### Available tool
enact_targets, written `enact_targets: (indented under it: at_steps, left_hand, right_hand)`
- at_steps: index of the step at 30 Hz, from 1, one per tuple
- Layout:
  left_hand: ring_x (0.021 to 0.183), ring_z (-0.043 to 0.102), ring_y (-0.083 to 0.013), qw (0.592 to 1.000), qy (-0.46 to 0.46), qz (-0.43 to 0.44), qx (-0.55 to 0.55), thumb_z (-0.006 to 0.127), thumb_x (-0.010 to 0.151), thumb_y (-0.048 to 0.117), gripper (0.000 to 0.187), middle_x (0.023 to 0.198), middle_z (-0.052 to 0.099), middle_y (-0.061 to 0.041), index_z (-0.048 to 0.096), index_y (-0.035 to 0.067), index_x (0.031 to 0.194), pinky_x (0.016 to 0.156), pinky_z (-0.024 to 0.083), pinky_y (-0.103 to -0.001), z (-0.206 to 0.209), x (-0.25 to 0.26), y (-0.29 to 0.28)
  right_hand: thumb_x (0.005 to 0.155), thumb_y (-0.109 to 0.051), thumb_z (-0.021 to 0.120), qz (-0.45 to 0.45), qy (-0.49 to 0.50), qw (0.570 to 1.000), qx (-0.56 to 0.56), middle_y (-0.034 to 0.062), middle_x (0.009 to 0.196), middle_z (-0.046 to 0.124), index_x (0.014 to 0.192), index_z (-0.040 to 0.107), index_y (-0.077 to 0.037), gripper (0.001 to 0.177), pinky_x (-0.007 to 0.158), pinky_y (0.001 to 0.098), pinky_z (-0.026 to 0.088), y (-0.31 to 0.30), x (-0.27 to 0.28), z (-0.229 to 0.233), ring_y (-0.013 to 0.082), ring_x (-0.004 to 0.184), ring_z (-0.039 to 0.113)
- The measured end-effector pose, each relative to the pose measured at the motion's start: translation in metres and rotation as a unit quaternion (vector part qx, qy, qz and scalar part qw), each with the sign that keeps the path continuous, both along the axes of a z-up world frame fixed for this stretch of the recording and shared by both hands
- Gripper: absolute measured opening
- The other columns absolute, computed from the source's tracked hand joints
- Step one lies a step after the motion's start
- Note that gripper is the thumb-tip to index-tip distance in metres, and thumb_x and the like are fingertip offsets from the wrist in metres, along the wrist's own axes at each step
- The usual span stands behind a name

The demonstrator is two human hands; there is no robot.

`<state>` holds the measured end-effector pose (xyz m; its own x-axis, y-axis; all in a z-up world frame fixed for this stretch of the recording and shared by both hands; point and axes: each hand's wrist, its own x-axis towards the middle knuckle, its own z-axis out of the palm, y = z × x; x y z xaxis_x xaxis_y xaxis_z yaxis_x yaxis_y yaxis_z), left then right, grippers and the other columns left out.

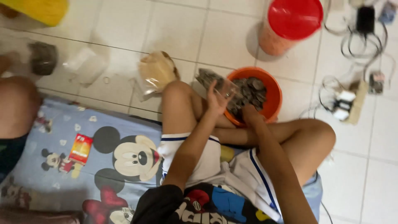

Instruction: The person is manually packing small round snacks from a large orange bucket into individual small plastic bags while sitting on the floor.

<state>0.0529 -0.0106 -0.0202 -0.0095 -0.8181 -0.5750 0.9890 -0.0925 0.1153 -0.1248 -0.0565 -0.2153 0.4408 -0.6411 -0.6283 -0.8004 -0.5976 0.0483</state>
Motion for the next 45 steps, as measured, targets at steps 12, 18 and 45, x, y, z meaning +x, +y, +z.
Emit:
enact_targets:
  at_steps: [12,18,45]
  left_hand:
    - [0.09,0.064,-0.0273,0.999,0.003,0.003,-0.034,0.073,0.078,0.038,0.05,0.101,0.064,-0.014,0.049,0.008,0.109,0.081,0.053,-0.05,-0.011,-0.005,0.005]
    - [0.092,0.063,-0.0251,0.999,0.024,-0.018,-0.036,0.074,0.077,0.037,0.056,0.105,0.063,-0.012,0.044,0.008,0.114,0.08,0.054,-0.048,0.001,-0.007,0.011]
    - [0.128,0.033,-0.0265,0.993,-0.096,-0.054,0.04,0.071,0.058,0.051,0.102,0.138,0.031,-0.014,0.025,0.014,0.141,0.109,0.023,-0.035,0.213,-0.052,0.081]
  right_hand:
    - [0.074,-0.04,0.06,0.082,0.103,0.988,-0.083,-0.0023,0.081,0.069,0.086,0.073,-0.017,0.028,0.067,0.0284,0.058,0.007,-0.023,0.064,0.0172,0.082,0.067]
    - [0.072,-0.02,0.054,-0.356,-0.301,0.877,-0.118,-0.0037,0.07,0.068,0.082,0.071,-0.032,0.023,0.067,0.0308,0.054,0.009,-0.029,0.14,0.0213,0.074,0.065]
    - [0.07,-0.005,0.072,-0.244,-0.558,0.73,-0.309,0.002,0.09,0.068,0.089,0.071,-0.018,0.023,0.078,0.031,0.053,0.053,0.007,0.251,0.0202,0.089,0.064]
